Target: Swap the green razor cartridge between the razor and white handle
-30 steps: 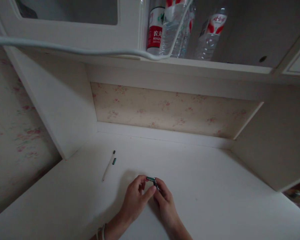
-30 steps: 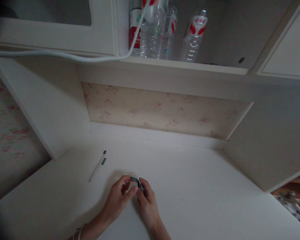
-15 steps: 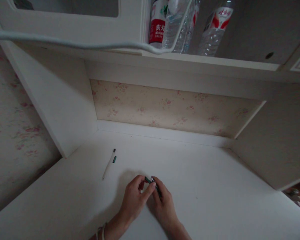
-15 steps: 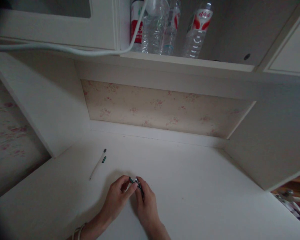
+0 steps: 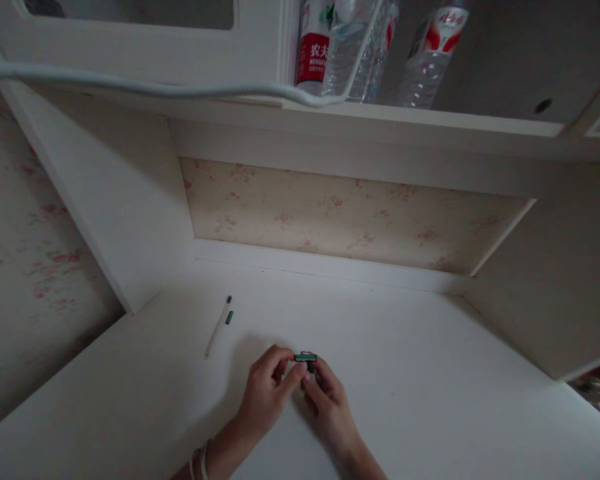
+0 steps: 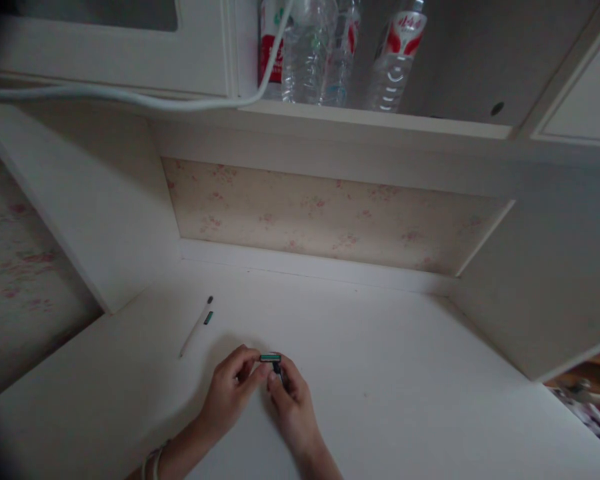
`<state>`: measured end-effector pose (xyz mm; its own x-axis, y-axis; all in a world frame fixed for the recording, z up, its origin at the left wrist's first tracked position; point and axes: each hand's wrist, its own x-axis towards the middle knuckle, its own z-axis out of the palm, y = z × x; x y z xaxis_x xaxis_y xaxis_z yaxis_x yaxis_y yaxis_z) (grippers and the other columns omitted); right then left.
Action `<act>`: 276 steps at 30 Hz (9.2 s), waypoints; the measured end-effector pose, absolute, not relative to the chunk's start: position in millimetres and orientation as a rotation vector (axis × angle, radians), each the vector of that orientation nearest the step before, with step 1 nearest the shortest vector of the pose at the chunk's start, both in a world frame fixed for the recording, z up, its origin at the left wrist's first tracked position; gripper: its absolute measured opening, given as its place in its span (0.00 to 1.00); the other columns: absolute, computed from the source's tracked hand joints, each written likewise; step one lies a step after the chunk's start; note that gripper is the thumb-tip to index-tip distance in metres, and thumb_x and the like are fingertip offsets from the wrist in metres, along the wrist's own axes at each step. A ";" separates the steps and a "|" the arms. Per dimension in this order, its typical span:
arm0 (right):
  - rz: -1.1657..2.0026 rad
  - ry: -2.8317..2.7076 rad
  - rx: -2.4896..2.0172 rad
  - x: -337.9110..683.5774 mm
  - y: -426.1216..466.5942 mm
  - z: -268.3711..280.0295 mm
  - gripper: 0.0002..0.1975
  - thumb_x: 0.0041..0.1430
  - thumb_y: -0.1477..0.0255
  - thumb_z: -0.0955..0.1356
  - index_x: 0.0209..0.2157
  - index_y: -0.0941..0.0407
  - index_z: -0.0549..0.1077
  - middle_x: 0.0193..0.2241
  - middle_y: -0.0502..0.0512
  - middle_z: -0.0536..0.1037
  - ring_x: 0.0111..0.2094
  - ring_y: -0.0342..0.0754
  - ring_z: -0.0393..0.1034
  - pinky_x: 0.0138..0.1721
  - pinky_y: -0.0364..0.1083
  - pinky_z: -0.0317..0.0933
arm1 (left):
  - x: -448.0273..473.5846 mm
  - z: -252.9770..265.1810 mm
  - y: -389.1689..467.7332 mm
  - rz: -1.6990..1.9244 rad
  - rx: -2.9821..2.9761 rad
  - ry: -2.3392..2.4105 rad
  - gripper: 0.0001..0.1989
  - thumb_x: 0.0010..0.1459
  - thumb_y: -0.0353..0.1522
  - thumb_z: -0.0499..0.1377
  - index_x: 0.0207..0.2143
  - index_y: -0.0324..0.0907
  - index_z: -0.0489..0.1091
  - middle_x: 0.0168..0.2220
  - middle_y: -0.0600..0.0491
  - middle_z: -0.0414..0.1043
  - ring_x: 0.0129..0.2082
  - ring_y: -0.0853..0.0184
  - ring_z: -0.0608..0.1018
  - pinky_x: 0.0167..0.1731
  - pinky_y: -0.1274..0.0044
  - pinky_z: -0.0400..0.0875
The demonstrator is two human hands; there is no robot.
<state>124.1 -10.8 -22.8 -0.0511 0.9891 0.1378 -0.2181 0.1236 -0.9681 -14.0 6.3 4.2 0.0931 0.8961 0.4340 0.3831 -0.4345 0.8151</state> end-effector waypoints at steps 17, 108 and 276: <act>1.282 -1.197 -0.968 123.4 -8.8 -27.5 0.14 0.60 0.62 0.67 0.43 0.55 0.70 0.21 0.44 0.61 0.19 0.37 0.51 0.18 0.38 0.46 | -20.6 0.1 8.4 1.412 2.043 1.040 0.09 0.58 0.30 0.57 0.42 0.42 0.71 0.34 0.51 0.71 0.28 0.72 0.73 0.27 0.82 0.70; 1.552 -0.985 -0.858 123.4 -12.1 -10.1 0.13 0.58 0.61 0.68 0.35 0.57 0.69 0.17 0.41 0.57 0.14 0.35 0.43 0.14 0.38 0.36 | -16.8 3.0 8.9 1.475 2.031 1.087 0.08 0.58 0.29 0.58 0.39 0.41 0.75 0.30 0.51 0.73 0.28 0.71 0.75 0.28 0.82 0.71; 1.739 -0.798 -0.701 115.2 -35.0 -0.9 0.23 0.59 0.54 0.64 0.20 0.58 0.62 0.13 0.42 0.55 0.12 0.35 0.42 0.13 0.37 0.37 | -15.1 -7.0 14.9 0.944 0.469 0.361 0.16 0.52 0.37 0.64 0.40 0.36 0.75 0.36 0.48 0.75 0.32 0.67 0.74 0.32 0.76 0.65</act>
<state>115.2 -35.0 -0.9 -0.2784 0.9575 -0.0760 -0.5668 -0.2276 -0.7918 -15.1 14.9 -7.0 0.5402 0.8365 -0.0914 -0.6842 0.4999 0.5310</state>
